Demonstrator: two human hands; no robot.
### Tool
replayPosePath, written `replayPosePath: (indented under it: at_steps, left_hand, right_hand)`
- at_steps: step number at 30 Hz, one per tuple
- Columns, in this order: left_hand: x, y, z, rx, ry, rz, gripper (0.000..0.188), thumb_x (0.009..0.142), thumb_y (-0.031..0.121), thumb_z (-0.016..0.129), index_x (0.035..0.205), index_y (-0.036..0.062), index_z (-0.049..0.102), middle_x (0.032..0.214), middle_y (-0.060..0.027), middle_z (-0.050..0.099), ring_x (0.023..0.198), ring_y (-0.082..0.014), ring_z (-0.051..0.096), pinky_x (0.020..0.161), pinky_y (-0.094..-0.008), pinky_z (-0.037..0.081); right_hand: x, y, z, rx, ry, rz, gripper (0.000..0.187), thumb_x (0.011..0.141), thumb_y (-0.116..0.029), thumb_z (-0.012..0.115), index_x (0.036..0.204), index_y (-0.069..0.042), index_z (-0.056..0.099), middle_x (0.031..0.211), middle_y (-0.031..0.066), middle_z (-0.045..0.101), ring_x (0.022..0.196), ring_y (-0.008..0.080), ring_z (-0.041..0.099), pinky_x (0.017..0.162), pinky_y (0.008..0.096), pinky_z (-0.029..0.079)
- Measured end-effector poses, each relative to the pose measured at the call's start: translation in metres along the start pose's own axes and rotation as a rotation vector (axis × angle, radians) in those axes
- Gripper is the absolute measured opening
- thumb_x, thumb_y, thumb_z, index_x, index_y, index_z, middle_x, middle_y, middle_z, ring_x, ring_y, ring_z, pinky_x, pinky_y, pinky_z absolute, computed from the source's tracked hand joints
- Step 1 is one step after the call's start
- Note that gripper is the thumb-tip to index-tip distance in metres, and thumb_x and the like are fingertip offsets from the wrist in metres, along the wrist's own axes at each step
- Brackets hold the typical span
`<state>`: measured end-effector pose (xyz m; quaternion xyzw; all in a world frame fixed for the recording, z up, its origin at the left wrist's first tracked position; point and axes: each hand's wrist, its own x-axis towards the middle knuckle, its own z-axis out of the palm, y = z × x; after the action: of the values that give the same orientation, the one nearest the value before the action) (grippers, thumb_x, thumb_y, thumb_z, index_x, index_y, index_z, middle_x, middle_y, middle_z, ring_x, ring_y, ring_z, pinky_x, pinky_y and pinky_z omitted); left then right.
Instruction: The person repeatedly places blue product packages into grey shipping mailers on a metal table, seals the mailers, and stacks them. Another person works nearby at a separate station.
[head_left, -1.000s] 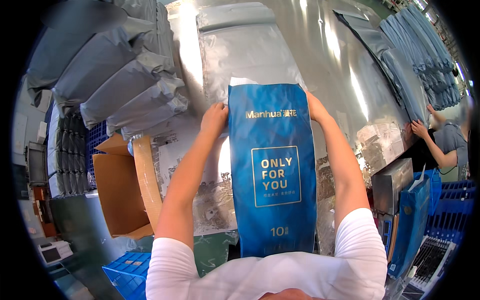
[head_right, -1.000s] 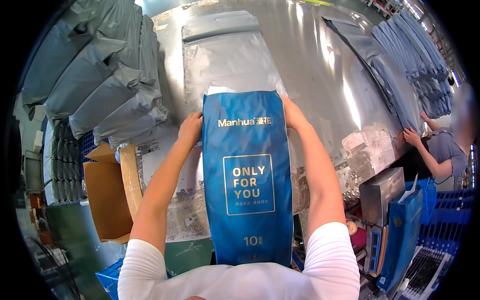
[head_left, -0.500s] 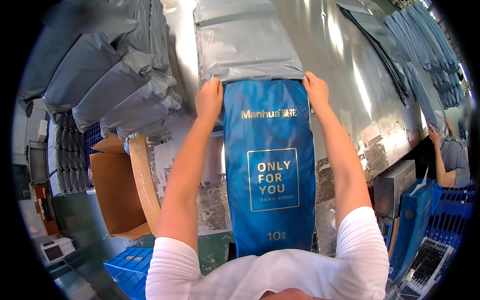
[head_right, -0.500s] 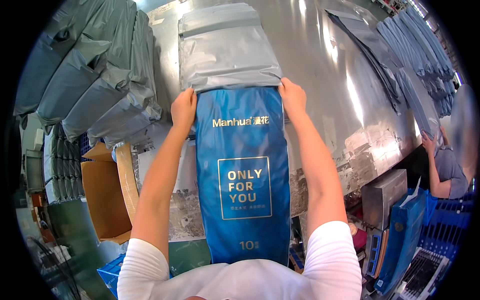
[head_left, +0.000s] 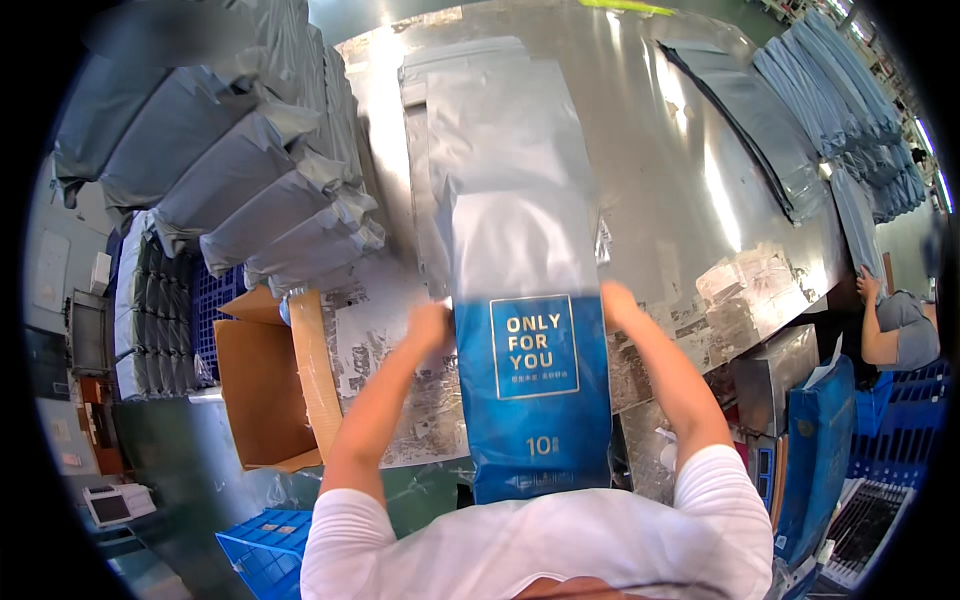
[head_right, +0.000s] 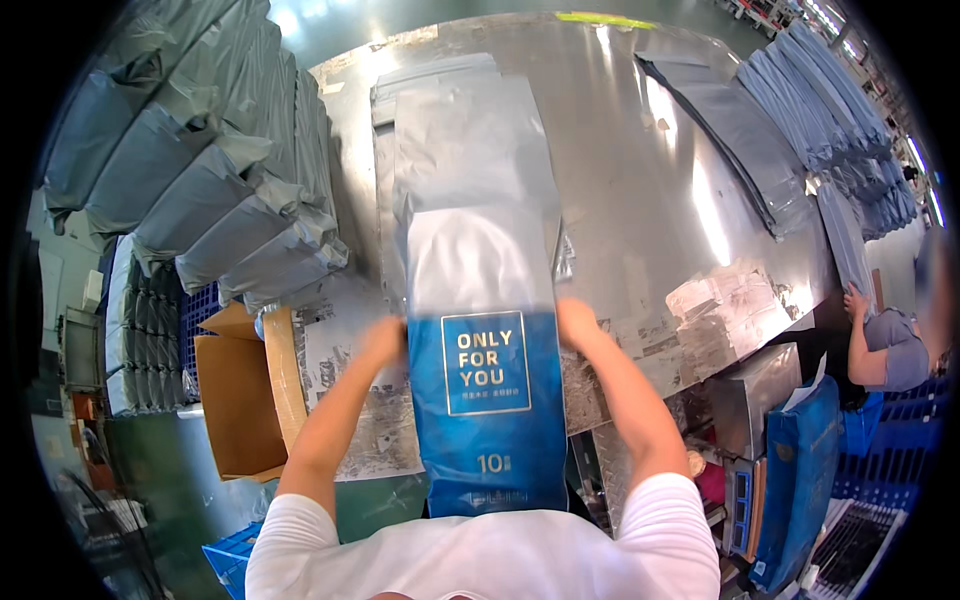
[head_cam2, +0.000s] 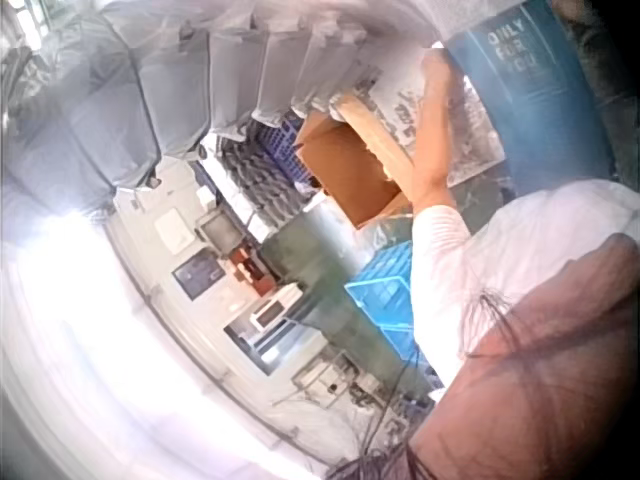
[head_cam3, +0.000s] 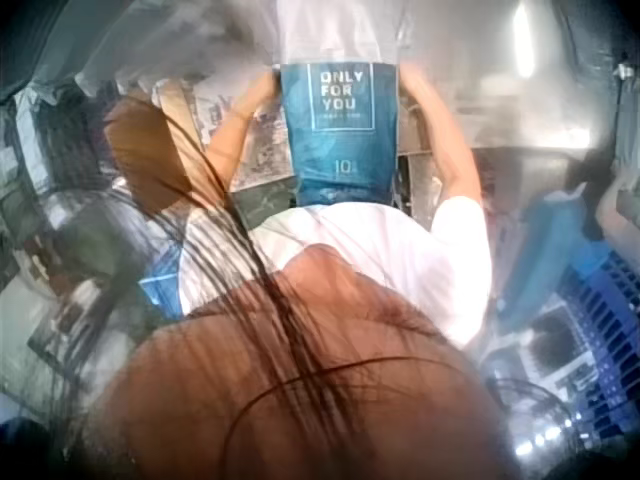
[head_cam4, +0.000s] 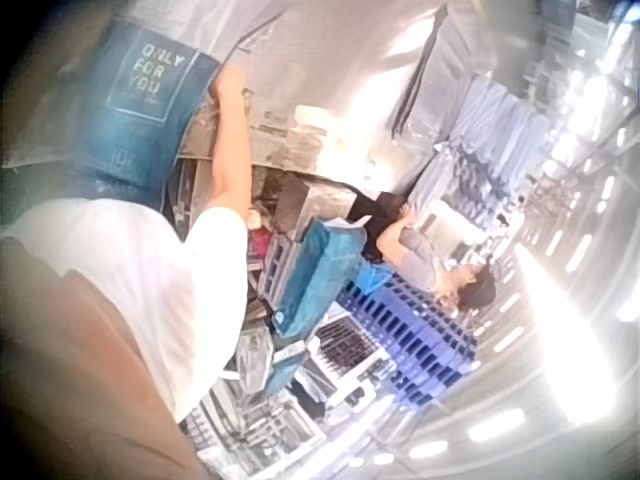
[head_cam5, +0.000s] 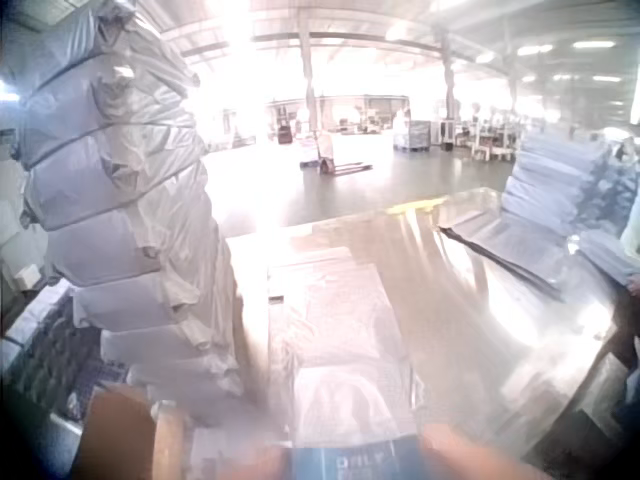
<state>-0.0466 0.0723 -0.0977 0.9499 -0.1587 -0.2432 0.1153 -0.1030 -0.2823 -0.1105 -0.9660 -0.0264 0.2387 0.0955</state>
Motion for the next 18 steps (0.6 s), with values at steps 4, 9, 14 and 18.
replayPosePath:
  at_steps: [4, 9, 14, 18]
  left_hand:
    - [-0.145, 0.012, 0.059, 0.005, -0.291, 0.055, 0.021, 0.071, 0.025, 0.057, 0.073, 0.0060, 0.065, 0.073, -0.0178, 0.062, 0.071, -0.0340, 0.061, 0.064, -0.0448, 0.049]
    - [-0.231, -0.002, 0.150, -0.322, -0.430, 0.318, 0.020, 0.067, 0.022, 0.060, 0.079, 0.0071, 0.067, 0.080, -0.0182, 0.063, 0.078, -0.0332, 0.062, 0.067, -0.0415, 0.049]
    - [-0.125, 0.007, 0.061, -0.120, -0.114, 0.096, 0.021, 0.072, 0.023, 0.055, 0.079, 0.0066, 0.066, 0.079, -0.0195, 0.062, 0.074, -0.0346, 0.061, 0.064, -0.0445, 0.048]
    - [-0.132, 0.020, 0.057, -0.205, -0.073, -0.041, 0.028, 0.078, 0.029, 0.053, 0.076, 0.0045, 0.065, 0.076, -0.0200, 0.061, 0.073, -0.0376, 0.060, 0.064, -0.0459, 0.047]
  right_hand:
    - [-0.136, -0.018, 0.060, 0.091, -0.286, -0.086, 0.019, 0.068, -0.018, 0.060, 0.079, -0.004, 0.065, 0.082, 0.0215, 0.062, 0.079, 0.0348, 0.061, 0.068, 0.0435, 0.049]
    - [-0.228, -0.011, 0.134, 0.180, -0.543, -0.239, 0.021, 0.067, -0.022, 0.058, 0.075, -0.005, 0.067, 0.080, 0.0196, 0.064, 0.077, 0.0336, 0.062, 0.068, 0.0449, 0.049]
    - [-0.135, -0.003, 0.034, 0.045, -0.039, -0.083, 0.021, 0.067, -0.021, 0.054, 0.075, -0.005, 0.065, 0.075, 0.0194, 0.062, 0.073, 0.0374, 0.060, 0.065, 0.0459, 0.049]
    - [-0.136, 0.023, 0.053, 0.218, 0.183, 0.021, 0.018, 0.072, -0.021, 0.056, 0.072, -0.004, 0.064, 0.070, 0.0163, 0.062, 0.069, 0.0328, 0.061, 0.064, 0.0423, 0.049]
